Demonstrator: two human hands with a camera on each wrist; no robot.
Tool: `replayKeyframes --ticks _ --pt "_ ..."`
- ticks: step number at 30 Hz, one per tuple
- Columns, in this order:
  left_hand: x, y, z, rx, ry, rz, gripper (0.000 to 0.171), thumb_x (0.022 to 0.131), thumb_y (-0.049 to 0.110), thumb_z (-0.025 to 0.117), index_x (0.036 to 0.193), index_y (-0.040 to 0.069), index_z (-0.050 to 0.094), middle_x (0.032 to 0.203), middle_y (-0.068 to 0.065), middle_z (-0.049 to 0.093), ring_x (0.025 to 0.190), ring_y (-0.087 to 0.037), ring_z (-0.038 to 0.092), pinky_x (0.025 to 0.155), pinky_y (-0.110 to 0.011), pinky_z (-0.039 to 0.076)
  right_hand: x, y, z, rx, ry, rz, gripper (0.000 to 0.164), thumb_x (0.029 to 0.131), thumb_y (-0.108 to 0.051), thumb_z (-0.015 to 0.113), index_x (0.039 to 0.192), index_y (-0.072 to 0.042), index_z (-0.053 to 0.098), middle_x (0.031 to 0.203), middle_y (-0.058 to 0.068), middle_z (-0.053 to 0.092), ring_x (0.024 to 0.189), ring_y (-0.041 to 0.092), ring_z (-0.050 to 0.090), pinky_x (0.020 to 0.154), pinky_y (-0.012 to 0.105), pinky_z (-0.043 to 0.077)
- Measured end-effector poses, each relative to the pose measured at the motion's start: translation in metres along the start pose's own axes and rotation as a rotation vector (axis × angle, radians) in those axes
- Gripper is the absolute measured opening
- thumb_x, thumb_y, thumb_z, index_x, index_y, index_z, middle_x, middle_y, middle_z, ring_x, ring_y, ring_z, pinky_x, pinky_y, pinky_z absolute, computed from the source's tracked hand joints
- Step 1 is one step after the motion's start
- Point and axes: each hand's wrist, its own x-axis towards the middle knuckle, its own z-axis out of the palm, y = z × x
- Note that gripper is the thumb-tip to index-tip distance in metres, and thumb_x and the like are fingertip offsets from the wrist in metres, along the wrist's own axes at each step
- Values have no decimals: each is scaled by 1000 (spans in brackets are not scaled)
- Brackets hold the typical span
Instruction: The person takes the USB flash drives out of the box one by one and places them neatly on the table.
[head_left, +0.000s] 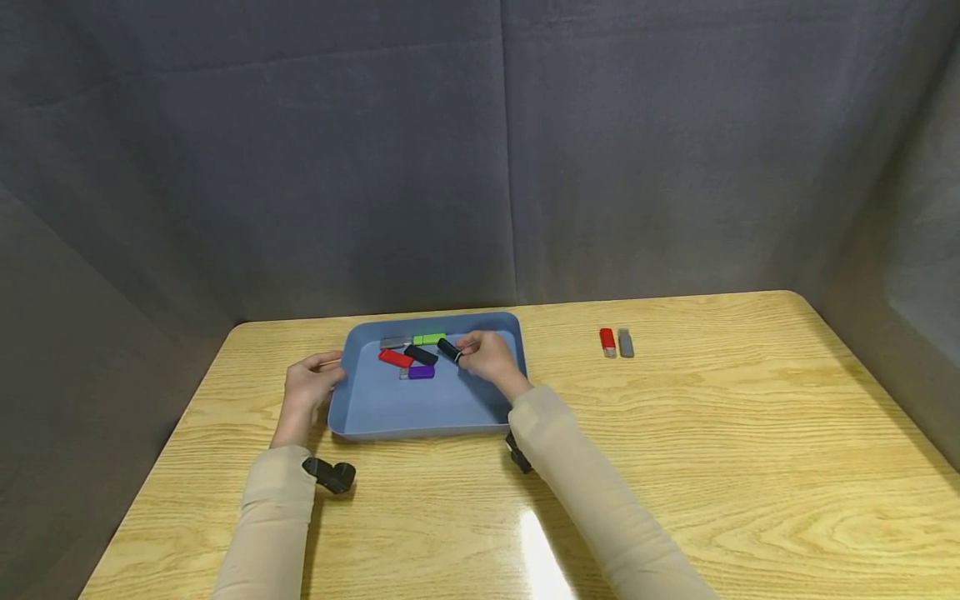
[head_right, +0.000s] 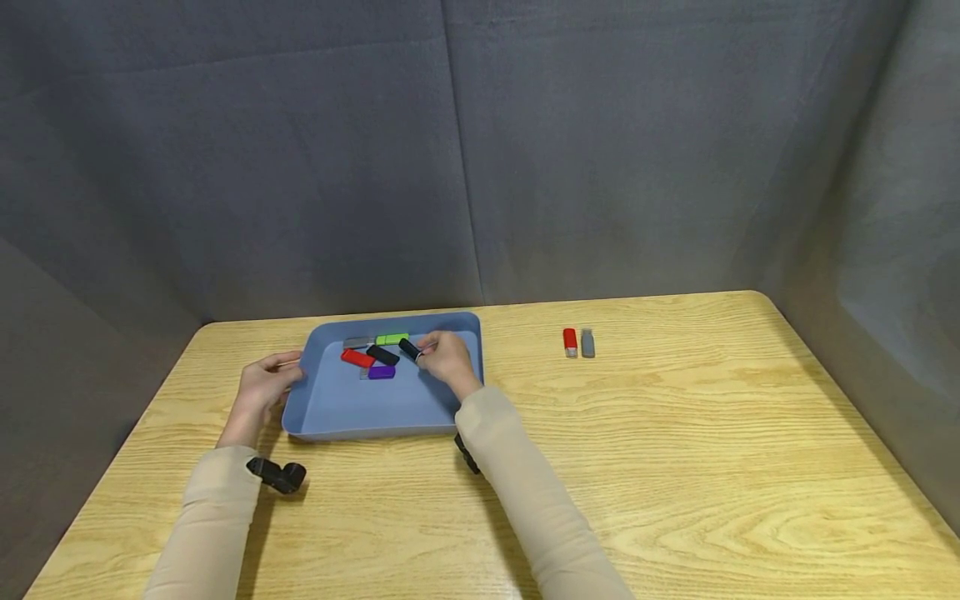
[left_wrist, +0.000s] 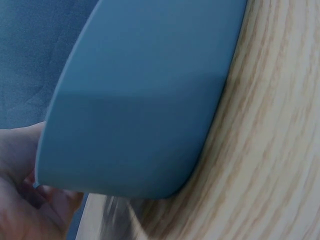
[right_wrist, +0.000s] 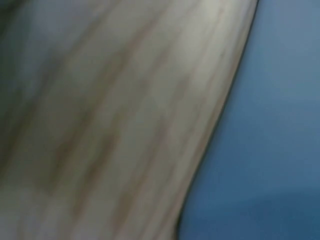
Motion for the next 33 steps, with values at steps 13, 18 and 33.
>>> replayKeyframes --ticks 13,18,33 --pt "-1 -3 -3 18 -10 22 47 84 0 55 131 -4 54 122 -25 59 69 2 59 59 -17 53 2 4 -7 237 -37 103 39 85 2 59 124 3 58 105 14 61 84 14 58 84 29 56" --pt "-1 -2 -2 17 4 30 47 83 0 54 130 -3 56 118 -22 61 68 2 59 58 -17 52 0 0 -11 277 -44 116 40 86 1 59 126 4 56 110 17 60 87 16 60 86 31 56" --pt "-3 -1 -1 11 12 29 47 83 1 53 130 -2 56 122 -23 60 70 2 59 61 -16 53 -3 -6 -26 400 -125 28 67 87 4 59 147 -13 34 93 4 48 85 18 62 83 31 56"
